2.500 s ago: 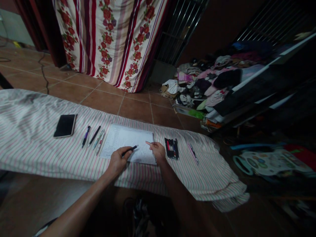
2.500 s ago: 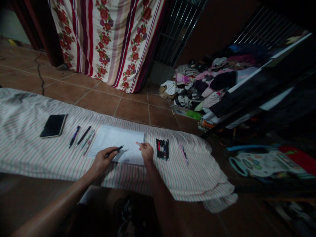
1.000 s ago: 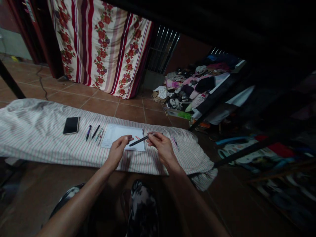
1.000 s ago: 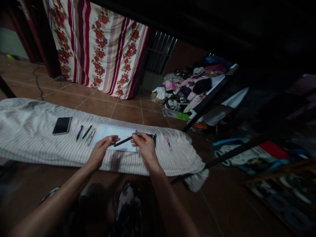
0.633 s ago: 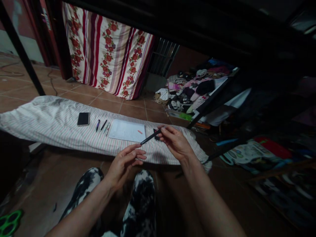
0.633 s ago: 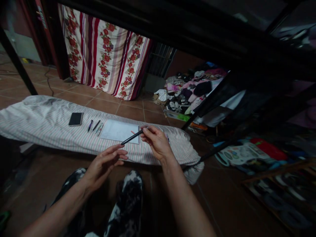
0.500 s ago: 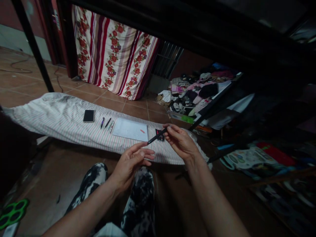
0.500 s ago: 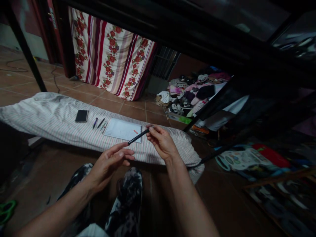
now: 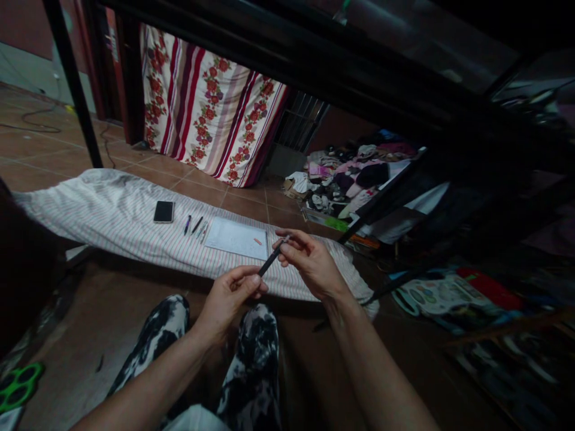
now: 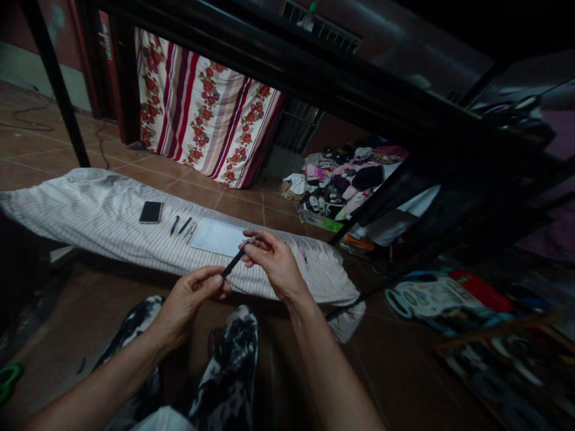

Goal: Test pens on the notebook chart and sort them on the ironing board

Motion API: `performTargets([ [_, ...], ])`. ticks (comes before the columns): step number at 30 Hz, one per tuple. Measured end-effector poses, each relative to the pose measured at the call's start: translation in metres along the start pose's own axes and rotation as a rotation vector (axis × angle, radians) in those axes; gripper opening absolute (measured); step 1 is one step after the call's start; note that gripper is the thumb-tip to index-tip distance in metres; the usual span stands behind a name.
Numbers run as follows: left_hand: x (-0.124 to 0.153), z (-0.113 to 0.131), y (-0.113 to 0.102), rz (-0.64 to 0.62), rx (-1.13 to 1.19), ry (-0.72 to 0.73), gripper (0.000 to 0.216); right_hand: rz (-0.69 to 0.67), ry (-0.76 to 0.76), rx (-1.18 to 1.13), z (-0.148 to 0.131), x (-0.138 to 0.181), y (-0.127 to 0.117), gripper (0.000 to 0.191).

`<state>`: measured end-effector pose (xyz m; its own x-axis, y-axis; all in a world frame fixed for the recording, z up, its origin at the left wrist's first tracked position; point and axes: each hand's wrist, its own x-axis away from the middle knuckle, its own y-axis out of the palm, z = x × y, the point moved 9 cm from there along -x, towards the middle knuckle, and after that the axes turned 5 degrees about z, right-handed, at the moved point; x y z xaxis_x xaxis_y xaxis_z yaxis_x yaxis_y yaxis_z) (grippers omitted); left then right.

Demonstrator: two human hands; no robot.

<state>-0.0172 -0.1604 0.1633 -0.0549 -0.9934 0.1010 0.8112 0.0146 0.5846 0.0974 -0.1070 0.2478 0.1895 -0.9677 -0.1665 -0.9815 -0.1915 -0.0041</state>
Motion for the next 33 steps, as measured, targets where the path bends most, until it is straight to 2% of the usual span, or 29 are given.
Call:
performTargets([
  [3, -0.002, -0.006, -0.006, 0.012, -0.022, -0.005, 0.036, 0.009, -0.005, 0.013, 0.007, 0.003, 0.005, 0.034],
  [9, -0.003, -0.012, -0.014, 0.045, -0.029, -0.005, 0.035, 0.021, -0.026, 0.091, 0.008, 0.008, 0.004, 0.026],
  [14, 0.002, -0.01, -0.009, -0.059, 0.012, -0.02, 0.03, 0.126, 0.002, 0.052, 0.012, 0.009, -0.008, 0.026],
  [19, 0.005, -0.008, 0.0, -0.175, 0.074, -0.112, 0.032, 0.173, 0.061, -0.079, 0.022, 0.008, -0.018, 0.023],
  [25, 0.004, -0.012, 0.003, -0.211, 0.052, -0.176, 0.029, 0.164, 0.05, -0.067, 0.019, 0.011, -0.019, 0.022],
  [33, 0.005, -0.013, 0.003, -0.211, 0.017, -0.146, 0.029, 0.161, 0.021, -0.021, 0.015, 0.016, -0.017, 0.022],
])
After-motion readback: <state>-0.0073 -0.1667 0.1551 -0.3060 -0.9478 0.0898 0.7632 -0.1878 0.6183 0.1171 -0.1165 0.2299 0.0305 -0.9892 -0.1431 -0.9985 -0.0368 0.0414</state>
